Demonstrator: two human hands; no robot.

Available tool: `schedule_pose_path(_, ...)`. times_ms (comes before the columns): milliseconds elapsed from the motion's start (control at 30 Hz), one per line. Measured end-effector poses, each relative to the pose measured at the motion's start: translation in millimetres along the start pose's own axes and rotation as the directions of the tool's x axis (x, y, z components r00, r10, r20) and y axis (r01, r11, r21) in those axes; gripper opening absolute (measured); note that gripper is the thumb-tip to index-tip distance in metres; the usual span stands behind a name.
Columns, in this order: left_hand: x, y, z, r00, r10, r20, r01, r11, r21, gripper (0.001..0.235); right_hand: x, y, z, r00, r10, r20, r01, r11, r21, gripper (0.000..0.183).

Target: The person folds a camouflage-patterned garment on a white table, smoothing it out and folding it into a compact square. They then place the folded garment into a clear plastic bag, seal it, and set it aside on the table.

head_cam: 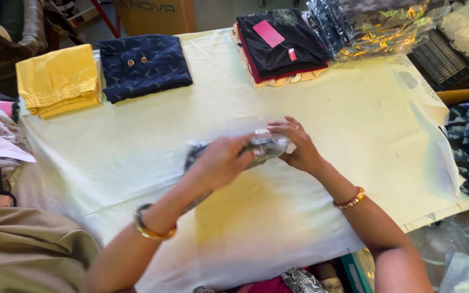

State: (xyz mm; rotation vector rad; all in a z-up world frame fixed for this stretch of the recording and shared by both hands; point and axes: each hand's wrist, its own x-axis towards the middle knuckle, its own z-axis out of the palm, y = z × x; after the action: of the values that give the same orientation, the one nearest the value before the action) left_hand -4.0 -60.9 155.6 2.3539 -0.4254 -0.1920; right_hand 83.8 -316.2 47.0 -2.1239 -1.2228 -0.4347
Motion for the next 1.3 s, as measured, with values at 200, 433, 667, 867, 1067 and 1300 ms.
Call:
schedule_pose_path(200,61,-22,-99,0.963,0.267,0.026,-0.226,0.861,-0.456,0.044,14,-11,-31,0.933,0.339,-0.118,-0.251,0.851,0.461,0.051)
schedule_pose_path(433,33,-98,-89,0.875,0.05,-0.482,-0.146,0.975,-0.165,0.066,-17,59,-4,0.543,0.782,0.305,-0.781,0.337,0.525,0.061)
schedule_pose_path(667,-53,-198,107,0.807,-0.586,-0.07,0.081,0.228,-0.97,0.099,-41,64,-15,0.442,0.816,0.373,-0.848,0.243,0.471,0.065)
schedule_pose_path(867,-63,-104,108,0.797,-0.6,0.066,0.169,0.116,-0.979,0.087,-66,65,-24,0.412,0.815,0.408,-0.878,0.234,0.418,0.064)
schedule_pose_path(1067,-15,-83,108,0.812,-0.576,0.095,0.258,0.208,-0.943,0.073,-56,54,-33,0.605,0.715,0.349,-0.714,0.294,0.636,0.058)
schedule_pose_path(1300,120,-10,67,0.96,-0.272,-0.066,0.027,0.325,-0.945,0.081,-26,135,-170,0.813,0.581,0.036,-0.498,0.662,0.56,0.05)
